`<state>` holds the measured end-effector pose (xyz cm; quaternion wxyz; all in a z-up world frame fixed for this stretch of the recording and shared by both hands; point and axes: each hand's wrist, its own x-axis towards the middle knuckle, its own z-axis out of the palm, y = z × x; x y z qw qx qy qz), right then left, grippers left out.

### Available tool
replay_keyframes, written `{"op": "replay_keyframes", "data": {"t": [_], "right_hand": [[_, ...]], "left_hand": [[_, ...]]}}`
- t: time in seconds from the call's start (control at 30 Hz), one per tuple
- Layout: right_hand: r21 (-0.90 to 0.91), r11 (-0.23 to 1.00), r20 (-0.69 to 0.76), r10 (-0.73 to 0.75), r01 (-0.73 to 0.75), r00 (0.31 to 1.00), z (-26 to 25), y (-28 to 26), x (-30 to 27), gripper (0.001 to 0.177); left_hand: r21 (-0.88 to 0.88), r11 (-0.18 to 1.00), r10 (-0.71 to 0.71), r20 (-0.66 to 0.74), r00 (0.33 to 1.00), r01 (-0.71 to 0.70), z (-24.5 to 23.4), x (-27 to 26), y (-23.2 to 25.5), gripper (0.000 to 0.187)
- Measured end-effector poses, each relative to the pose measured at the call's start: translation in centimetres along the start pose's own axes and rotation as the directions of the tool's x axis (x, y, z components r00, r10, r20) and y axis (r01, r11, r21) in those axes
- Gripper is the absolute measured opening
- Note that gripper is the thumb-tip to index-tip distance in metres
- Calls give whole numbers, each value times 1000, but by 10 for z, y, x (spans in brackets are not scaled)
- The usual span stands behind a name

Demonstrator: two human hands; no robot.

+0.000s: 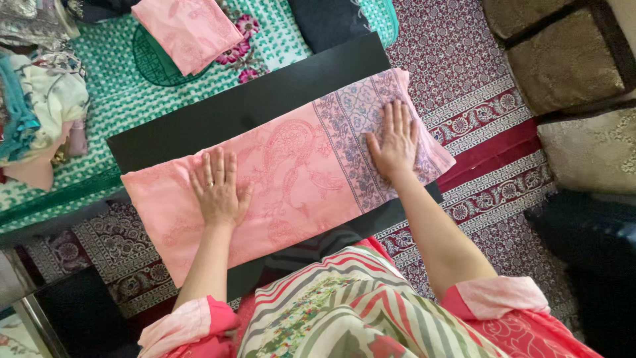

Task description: The person folds a white embroidered top, a pink scarf, and a pair of pink pants on a table before placing each item into a dresser drawer.

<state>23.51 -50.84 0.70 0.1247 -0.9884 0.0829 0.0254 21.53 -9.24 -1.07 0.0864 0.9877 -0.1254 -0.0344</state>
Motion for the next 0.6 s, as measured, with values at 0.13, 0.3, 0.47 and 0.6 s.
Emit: {"op": "replay_keyframes", "data": {"t": [0.13,0.3,0.47,0.6], "right_hand": [[19,981,1,194,-194,981,5,43,-9,84],[-29,951,-17,306,-307,952,14,72,-11,84],[-47,995,-11,89,-89,996,19,13,-9,77],[0,984,103,-177,178,979,21,-51,-43,79]], "left_hand": [[-46,997,-69,8,998,69,0,-1,-4,83],[-36,990,-138,28,990,139,5,5,-4,79],[-86,996,20,33,999,-17,28,16,58,84],[-125,977,176,6,984,-174,32,15,108,89]]}}
